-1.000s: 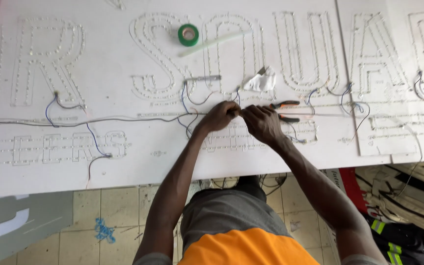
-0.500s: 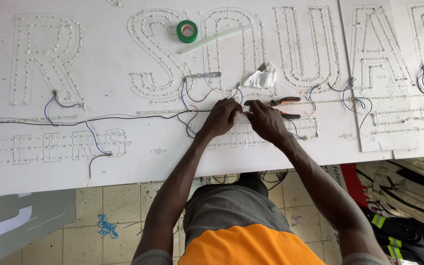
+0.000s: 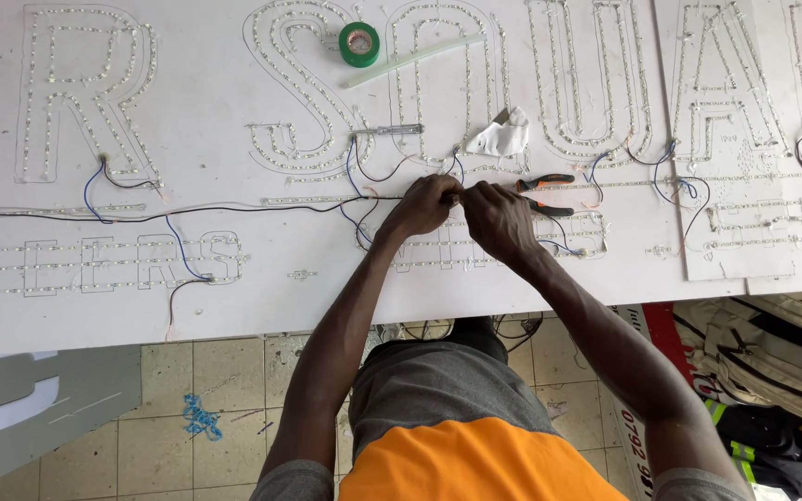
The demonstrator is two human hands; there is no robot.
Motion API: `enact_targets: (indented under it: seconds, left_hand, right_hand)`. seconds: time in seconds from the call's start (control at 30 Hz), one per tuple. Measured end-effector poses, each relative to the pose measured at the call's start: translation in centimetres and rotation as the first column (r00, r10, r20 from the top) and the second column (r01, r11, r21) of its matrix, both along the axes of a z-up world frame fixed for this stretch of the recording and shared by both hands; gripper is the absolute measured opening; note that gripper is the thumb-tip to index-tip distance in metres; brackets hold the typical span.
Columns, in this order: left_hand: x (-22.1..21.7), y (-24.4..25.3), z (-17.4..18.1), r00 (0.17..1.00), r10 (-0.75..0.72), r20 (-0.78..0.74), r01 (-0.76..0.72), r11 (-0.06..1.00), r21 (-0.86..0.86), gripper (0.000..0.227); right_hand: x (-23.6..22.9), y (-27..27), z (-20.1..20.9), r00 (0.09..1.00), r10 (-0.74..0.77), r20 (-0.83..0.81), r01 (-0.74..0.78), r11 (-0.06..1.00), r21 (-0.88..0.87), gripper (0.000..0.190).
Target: The person works on a large white board with LED letter outlines, using pliers to strip and twist wires, then connecting them to the LED strips. The person repeatedly cuts, twists, and secures wires to complete the electrical connections for the sign.
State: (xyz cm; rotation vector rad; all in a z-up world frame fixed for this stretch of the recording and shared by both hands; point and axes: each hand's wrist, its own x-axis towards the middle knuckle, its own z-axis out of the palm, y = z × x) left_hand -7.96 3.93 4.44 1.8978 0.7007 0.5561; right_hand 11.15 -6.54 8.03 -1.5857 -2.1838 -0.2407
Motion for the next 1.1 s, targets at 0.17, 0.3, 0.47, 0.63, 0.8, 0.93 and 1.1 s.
enact_targets:
  seconds: [0.17,0.3,0.47,0.63,0.8,0.93,1.1]
  left_hand:
    - [-0.5,-1.8,0.1,0.999,0.039,0.025,-0.043,0.974,0.224,0.01]
    - [-1.0,-3.1,1.1,0.998,0.05,0.033,-0.06,0.887,0.458,0.015]
    - [-0.7,-2.6,1.1,0.998,0.02,0.062,-0.042,0.919,0.391,0.015]
    - [-1.0,-2.5,2.2,0.992,-0.014,0.123,-0.026,0.948,0.316,0.02]
    - [-1.1,-1.8,1.1,0.99,-0.018,0.141,-0.017,0.969,0.246,0.027]
    - [-1.0,-1.4,0.6,0.99,-0.01,0.144,-0.023,0.974,0.227,0.032]
    - [-1.4,-1.2,1.6,0.992,-0.045,0.119,0.023,0.985,0.173,0.017]
  right_hand:
    - [-0.2,1.1,-1.2,0.866,-0.332,-0.373,0.182,0.906,-0.382,0.018]
    - [-0.1,1.0,-2.3,0.766,-0.451,-0.459,0.203,0.846,-0.493,0.023]
    - [-0.4,-0.6,2.4,0.682,-0.404,-0.61,0.095,0.875,-0.474,0.027]
    - [-0.6,-2.1,3.5,0.775,-0.223,-0.592,0.019,0.943,-0.331,0.033]
    - [0.5,-2.0,-0.3,0.906,-0.112,-0.409,0.043,0.984,-0.174,0.036]
    - [0.2,-1.7,0.9,0.928,-0.054,-0.368,0.015,0.994,-0.107,0.021]
    - [0.8,-1.7,1.3,0.98,0.075,-0.184,-0.076,0.997,0.002,0.031]
